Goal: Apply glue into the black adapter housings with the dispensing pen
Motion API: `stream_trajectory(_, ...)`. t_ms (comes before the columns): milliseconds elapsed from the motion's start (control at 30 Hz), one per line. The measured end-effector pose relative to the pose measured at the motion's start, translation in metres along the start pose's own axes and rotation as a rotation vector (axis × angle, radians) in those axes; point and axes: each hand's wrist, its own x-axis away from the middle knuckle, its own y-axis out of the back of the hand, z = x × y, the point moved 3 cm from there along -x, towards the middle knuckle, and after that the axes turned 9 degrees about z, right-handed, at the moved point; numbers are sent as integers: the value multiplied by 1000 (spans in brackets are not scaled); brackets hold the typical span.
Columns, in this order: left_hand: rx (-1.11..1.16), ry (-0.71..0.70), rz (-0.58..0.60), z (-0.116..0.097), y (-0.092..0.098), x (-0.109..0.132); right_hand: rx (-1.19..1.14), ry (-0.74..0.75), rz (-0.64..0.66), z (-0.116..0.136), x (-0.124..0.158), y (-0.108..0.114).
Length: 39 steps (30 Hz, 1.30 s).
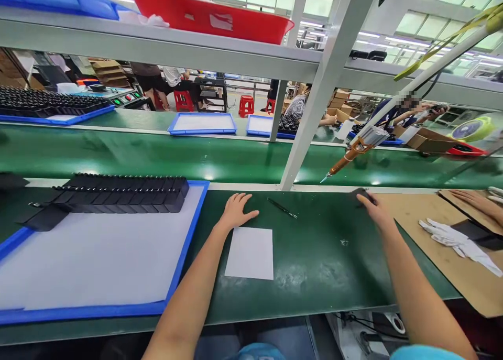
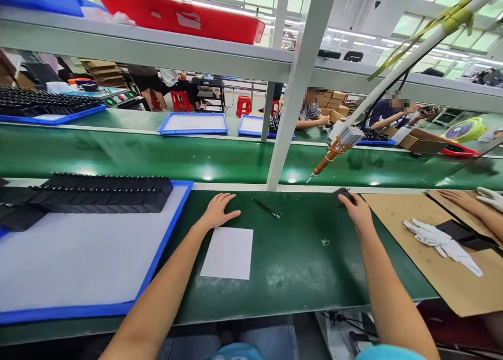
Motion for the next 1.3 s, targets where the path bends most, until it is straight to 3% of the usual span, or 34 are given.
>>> stream_trajectory(100, -50, -59, 362, -14, -7, 14, -28, -66, 97, 2, 64, 2)
stream_trajectory(167, -99, -58, 460, -18, -7, 23, -58, -60, 202, 18, 105, -16)
stream_trajectory(333, -180, 97, 297, -3, 19, 26, -52, 91, 581, 99, 176, -93)
stream_trajectory(400, -179, 108, 208, 1, 32, 27, -33, 149, 638, 129, 191, -119)
stream_trajectory(500, -64, -50, 103, -9, 39, 40, -24, 149, 647, 153, 202, -141)
stream_trajectory(567, 92, -205, 109, -25, 32, 59, -174, 141, 659, 155, 199, -143)
stream_trajectory(633, 243, -274, 166, -42, 15, 80, -405, 143, 596, 147, 184, -132)
stream_trajectory(700, 324, -256, 183, -60, -5, 95, -563, 138, 420, 135, 154, -110)
stream_trajectory(767, 333, -209, 125, -78, -21, 99, -602, 138, 236, 124, 114, -86)
stream_trajectory(833, 308, -160, 71, -92, -30, 95, -643, 151, -14, 117, 72, -63)
stream_trajectory(867, 296, -149, 62, -97, -30, 92, -655, 157, -78, 117, 53, -56)
stream_trajectory(967, 331, -224, 145, -97, -22, 84, -714, 132, 1, 120, 10, -53)
stream_trajectory(1100, 521, -369, 333, -76, -10, 88, -796, 130, 224, 123, -7, -70)
stream_trajectory(1167, 586, -351, 337, -67, -10, 91, -857, 107, 241, 122, -6, -78)
stream_trajectory(1300, 629, -232, 232, -65, -18, 86, -941, 97, 181, 129, 7, -88)
